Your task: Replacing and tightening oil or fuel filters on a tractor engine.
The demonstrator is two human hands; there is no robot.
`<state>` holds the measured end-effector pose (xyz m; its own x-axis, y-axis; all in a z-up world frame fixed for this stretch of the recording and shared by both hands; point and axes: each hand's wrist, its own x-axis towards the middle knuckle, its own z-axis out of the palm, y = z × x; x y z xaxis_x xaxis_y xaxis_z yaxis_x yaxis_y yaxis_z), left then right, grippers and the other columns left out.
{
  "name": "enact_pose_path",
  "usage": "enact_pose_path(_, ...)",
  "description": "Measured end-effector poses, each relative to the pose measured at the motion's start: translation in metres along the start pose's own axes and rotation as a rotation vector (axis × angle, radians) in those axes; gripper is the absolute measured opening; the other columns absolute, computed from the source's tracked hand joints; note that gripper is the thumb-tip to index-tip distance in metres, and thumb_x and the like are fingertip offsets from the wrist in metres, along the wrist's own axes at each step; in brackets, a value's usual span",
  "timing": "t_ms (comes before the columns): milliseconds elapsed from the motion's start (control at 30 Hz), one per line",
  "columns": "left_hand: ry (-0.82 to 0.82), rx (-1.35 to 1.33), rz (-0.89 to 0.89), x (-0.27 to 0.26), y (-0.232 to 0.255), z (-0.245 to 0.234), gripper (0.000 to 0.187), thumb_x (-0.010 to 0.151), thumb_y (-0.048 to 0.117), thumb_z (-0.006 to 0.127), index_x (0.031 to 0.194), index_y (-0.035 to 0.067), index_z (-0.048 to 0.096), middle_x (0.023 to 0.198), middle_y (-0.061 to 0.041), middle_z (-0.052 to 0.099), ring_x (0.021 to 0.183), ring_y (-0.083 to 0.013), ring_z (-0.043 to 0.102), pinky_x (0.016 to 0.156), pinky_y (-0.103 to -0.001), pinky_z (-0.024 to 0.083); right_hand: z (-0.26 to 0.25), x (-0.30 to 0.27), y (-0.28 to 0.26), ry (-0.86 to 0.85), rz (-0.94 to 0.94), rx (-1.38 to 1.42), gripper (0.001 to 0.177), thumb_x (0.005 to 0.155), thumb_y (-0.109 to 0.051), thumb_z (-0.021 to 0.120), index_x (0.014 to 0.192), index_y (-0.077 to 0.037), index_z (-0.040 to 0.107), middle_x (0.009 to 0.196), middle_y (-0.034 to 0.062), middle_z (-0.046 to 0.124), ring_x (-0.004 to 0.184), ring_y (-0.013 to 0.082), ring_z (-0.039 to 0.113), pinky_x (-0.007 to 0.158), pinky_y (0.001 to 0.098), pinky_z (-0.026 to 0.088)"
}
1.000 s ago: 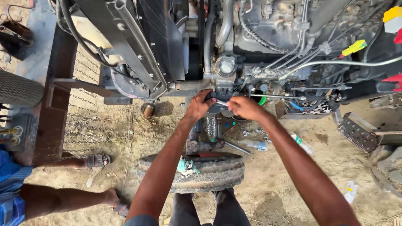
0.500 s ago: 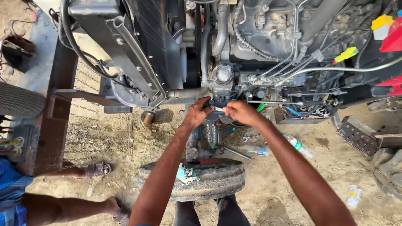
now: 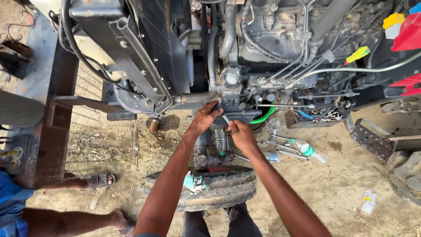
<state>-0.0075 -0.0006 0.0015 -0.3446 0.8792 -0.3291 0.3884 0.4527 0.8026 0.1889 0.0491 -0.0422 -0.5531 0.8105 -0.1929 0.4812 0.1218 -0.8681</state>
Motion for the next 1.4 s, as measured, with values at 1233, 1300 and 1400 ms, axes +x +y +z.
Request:
enact_pose_path(1233, 0.036, 0.095, 0.001, 0.021, -0.025, 0.019, 0.058, 0.1, 0.055, 0.046, 0.149, 0.024, 0.05, 0.153, -0.008, 0.05, 0.141, -0.0341, 0.045, 0.118, -0.048, 0.035, -0.035, -0.009, -0.065, -0.12, -0.135, -0.431, 0.028, 0.103, -0.04, 0.055, 0.104, -0.012, 0.063, 0.071, 0.0175, 0.064, 0.065, 0.0394, 0.065, 0.062, 0.0514, 0.047)
enact_pose_path(1300, 0.057, 0.093, 0.037, 0.04, -0.046, 0.028, 0.059, 0.103, 0.057, 0.037, 0.149, 0.023, 0.05, 0.155, -0.009, 0.048, 0.143, -0.0347, 0.042, 0.12, -0.048, 0.031, -0.002, -0.022, -0.053, 0.193, 0.0, -0.421, 0.031, 0.103, -0.043, 0.057, 0.103, -0.012, 0.064, 0.078, 0.017, 0.069, 0.08, 0.0448, 0.066, 0.066, 0.0567, 0.048)
enact_pose_path(1400, 0.079, 0.216, 0.145, 0.066, -0.071, 0.034, 0.062, 0.104, 0.058, 0.036, 0.15, 0.018, 0.05, 0.155, -0.01, 0.05, 0.145, -0.035, 0.044, 0.12, -0.049, 0.032, -0.004, -0.017, -0.042, 0.185, -0.059, -0.336, 0.032, 0.102, -0.044, 0.057, 0.102, -0.013, 0.064, 0.08, 0.0169, 0.071, 0.081, 0.0432, 0.068, 0.067, 0.0559, 0.05)
